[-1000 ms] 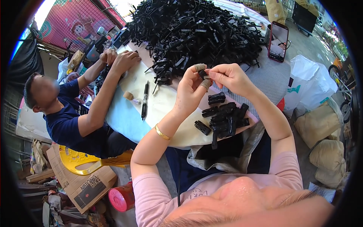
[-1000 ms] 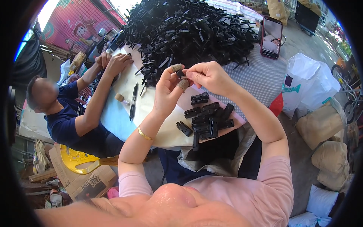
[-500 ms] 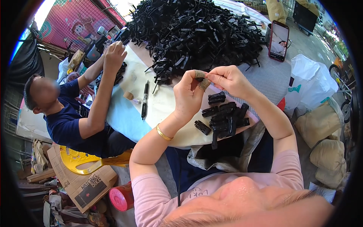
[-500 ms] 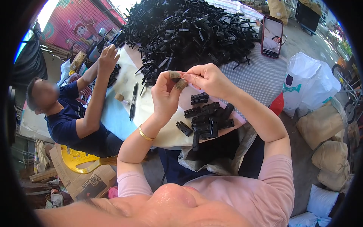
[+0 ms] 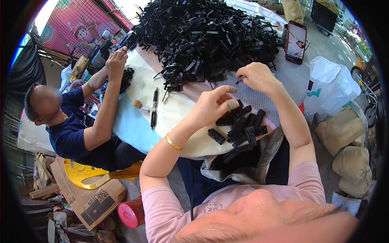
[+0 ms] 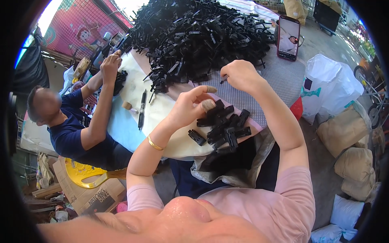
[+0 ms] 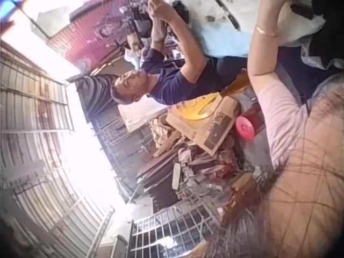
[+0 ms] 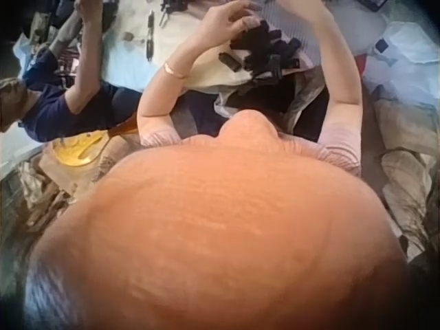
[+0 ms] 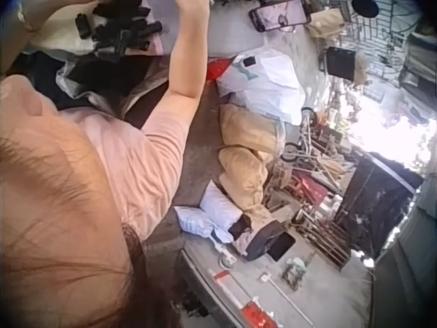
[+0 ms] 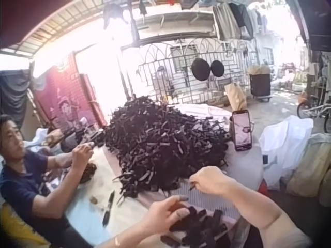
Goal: Manually assemble small black plastic components by hand.
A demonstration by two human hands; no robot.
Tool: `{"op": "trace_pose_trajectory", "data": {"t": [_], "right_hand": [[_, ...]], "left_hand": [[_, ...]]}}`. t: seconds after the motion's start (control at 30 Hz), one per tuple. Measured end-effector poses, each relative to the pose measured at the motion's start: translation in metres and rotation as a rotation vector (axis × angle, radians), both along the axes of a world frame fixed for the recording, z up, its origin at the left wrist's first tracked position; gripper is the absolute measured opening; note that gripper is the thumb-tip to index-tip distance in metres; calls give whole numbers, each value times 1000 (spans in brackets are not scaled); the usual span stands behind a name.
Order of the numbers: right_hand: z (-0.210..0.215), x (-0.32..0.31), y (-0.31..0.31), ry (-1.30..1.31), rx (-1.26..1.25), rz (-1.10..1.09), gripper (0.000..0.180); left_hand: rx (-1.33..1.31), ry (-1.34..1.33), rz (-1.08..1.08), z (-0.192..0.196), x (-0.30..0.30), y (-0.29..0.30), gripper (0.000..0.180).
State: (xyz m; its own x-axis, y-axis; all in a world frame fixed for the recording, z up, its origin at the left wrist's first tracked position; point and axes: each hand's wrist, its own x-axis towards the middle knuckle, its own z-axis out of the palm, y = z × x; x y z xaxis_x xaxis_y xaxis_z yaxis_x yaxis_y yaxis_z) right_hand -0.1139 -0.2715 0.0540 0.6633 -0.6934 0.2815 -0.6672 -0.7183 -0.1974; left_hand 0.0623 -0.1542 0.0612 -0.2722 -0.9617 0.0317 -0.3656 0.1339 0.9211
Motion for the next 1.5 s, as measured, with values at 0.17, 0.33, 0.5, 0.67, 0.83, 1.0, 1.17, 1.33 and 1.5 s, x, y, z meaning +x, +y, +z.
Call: {"op": "trace_pose_trajectory", "data": {"t": [0.17,0.33,0.5,0.67,0.83,1.0,1.17,1.33,1.5], "right_hand": [[12,9,8,-414,159,273,11],[17,21,32,-654,347,558,10],[17,22,36,-643,429,577,14],[20,26,44,-819,587,491,23],[14,19,30,-869,751,390,19],[15,27,43,-776,707,384,18],[15,28,44,-764,706,383,16],[16,31,48,-778,722,350,15],[17,32,49,-798,787,325,16]], "left_hand": [[-95,151,168,-20,9,-14,49],[73,673,23,-12,18,-18,78],[118,845,-40,-11,21,-17,68],[-113,796,133,-10,19,-15,49],[-167,709,150,-4,10,-13,36],[-229,522,260,-6,7,-7,32],[-286,416,311,-6,5,-7,28],[-403,305,346,-8,5,-7,22],[-596,169,381,-17,7,-8,18]]}}
